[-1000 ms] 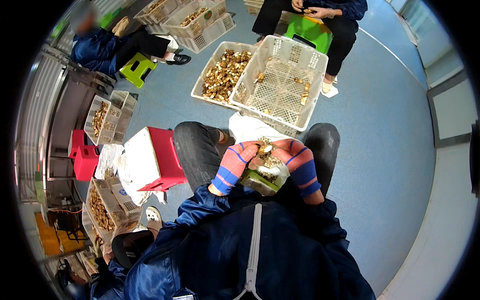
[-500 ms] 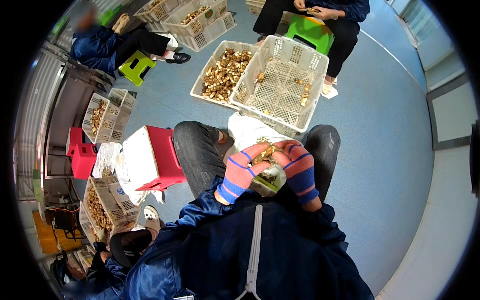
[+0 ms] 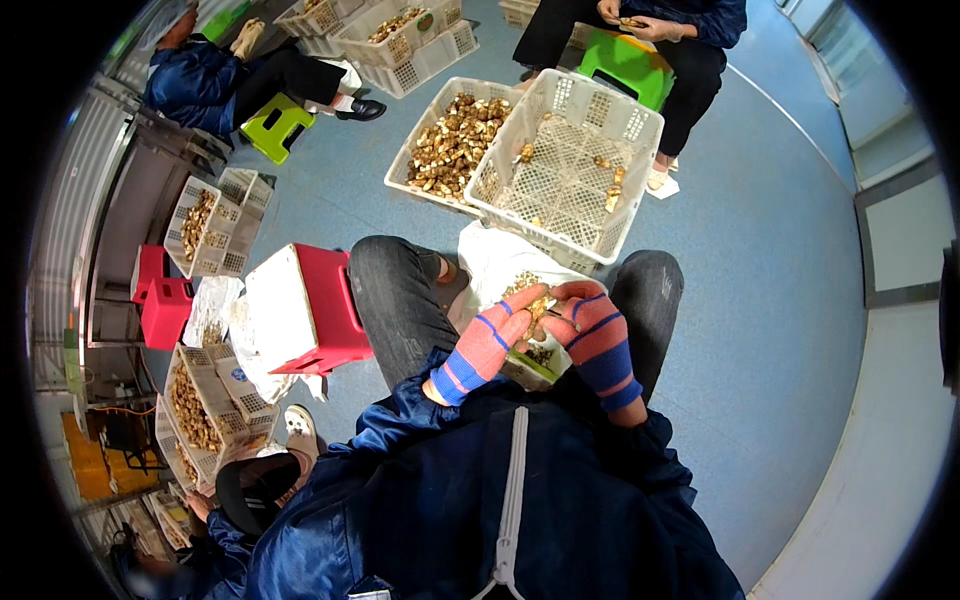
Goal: The person peels a ginger root by hand while wearing gloves, placing the skin in a smaller bin and the peeled ginger into a larger white crate.
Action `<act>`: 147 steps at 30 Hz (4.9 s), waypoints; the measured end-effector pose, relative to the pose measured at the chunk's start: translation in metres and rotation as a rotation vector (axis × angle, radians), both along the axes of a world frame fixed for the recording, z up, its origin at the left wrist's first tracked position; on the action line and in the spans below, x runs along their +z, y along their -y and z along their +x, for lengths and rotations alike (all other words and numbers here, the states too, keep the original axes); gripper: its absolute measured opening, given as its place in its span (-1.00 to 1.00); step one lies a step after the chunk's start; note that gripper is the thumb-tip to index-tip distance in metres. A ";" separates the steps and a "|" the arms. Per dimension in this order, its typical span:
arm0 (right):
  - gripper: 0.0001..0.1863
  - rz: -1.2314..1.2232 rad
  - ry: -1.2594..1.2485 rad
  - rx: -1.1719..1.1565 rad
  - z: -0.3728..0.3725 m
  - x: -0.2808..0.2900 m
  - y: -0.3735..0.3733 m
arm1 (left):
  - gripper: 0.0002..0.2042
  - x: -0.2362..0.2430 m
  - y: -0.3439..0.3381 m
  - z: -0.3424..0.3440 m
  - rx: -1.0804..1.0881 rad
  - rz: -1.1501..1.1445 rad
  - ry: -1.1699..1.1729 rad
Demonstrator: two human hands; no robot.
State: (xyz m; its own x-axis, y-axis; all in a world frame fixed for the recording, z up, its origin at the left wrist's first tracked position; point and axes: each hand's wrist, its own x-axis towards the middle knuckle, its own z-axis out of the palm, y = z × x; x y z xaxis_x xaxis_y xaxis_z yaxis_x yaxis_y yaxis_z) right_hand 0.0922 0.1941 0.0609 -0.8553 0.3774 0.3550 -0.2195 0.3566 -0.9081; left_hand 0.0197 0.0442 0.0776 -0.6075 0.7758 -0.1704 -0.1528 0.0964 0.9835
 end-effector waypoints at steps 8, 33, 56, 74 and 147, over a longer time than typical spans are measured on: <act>-0.79 0.009 0.099 0.078 0.006 -0.003 -0.004 | -0.62 -0.011 0.003 -0.003 -0.002 -0.104 -0.135; -0.83 -0.449 0.378 0.107 0.015 0.019 -0.003 | -0.72 0.002 0.000 -0.001 0.067 -0.096 -0.576; -0.81 -0.301 0.303 0.145 0.018 -0.004 -0.006 | -0.66 0.000 -0.006 -0.016 -0.126 -0.132 -1.266; -0.79 -1.069 0.483 0.145 0.007 -0.036 -0.038 | -0.50 -0.036 -0.027 -0.035 -0.174 -0.021 -0.682; -0.81 -0.828 0.914 -0.133 -0.035 -0.149 -0.057 | -0.50 -0.323 -0.239 -0.339 0.407 -0.479 0.284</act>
State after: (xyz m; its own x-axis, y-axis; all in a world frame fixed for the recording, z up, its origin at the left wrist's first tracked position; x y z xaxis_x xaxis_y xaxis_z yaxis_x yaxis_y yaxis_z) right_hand 0.0576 0.2507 -0.0886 -0.6015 0.3069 -0.7376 0.6064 -0.4257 -0.6716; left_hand -0.3193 0.2832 -0.2458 -0.7160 0.2948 -0.6329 -0.5141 0.3906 0.7636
